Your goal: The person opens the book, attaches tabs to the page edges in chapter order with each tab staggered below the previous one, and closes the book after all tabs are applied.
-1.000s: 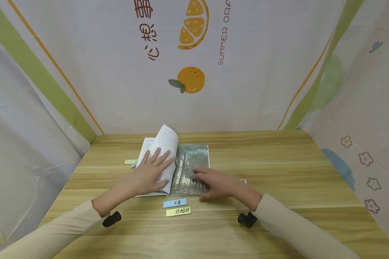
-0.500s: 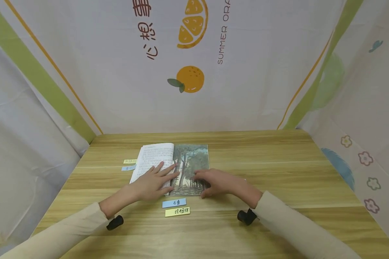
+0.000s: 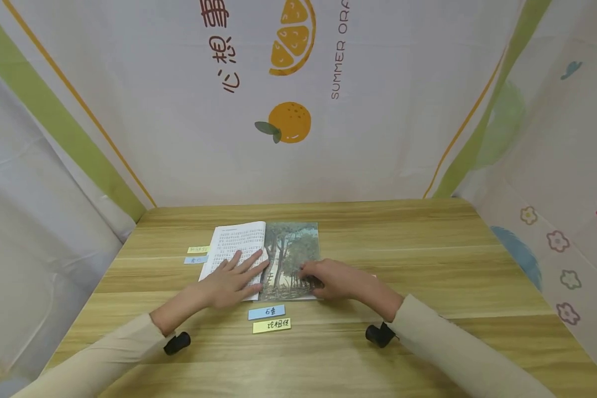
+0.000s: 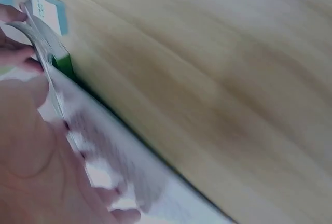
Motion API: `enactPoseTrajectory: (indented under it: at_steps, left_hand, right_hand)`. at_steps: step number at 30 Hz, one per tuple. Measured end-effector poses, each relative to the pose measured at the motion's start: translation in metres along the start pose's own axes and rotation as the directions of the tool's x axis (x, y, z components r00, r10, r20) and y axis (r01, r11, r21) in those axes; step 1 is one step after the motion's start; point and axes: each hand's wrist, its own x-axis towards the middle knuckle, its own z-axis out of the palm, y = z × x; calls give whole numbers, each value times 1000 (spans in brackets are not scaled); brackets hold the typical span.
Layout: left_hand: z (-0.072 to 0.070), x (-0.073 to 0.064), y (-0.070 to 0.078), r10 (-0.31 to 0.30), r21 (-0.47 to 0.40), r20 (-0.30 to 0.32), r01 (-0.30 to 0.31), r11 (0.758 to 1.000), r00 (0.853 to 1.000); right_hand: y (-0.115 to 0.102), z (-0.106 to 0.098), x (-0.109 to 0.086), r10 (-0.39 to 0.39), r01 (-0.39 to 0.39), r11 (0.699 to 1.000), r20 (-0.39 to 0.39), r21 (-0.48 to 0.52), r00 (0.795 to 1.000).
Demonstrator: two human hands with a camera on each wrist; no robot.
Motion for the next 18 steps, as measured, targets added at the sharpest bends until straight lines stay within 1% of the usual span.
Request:
enactPoseTrajectory:
  at_steps: [2, 4, 6, 10, 14, 18]
  left_hand:
    - [2, 6, 7, -27, -3, -18, 27, 1000, 999]
    - [4, 13, 14, -44, 7, -13, 44, 999, 999]
    - [4, 19, 21, -36, 10, -12, 36, 999, 999]
    - [2, 25, 32, -2, 6, 20, 2, 1000, 1000]
    - [-2, 26, 35, 31, -10, 34, -31, 999, 999]
    - [0, 27, 32, 47, -18, 21, -46, 999, 999]
  right_hand:
    - [1, 1, 0, -3, 3, 1000, -17, -1, 1000]
    - [2, 2, 0, -4, 4, 1000, -33, -5, 999]
    - [2, 2, 0, 5, -5, 1000, -42, -3, 999]
    - [3, 3, 0, 14, -15, 1000, -50, -2, 999]
    - [2, 2, 1, 17, -18, 1000, -51, -9, 999]
    - [1, 2, 1, 15, -16, 1000, -58, -10, 998]
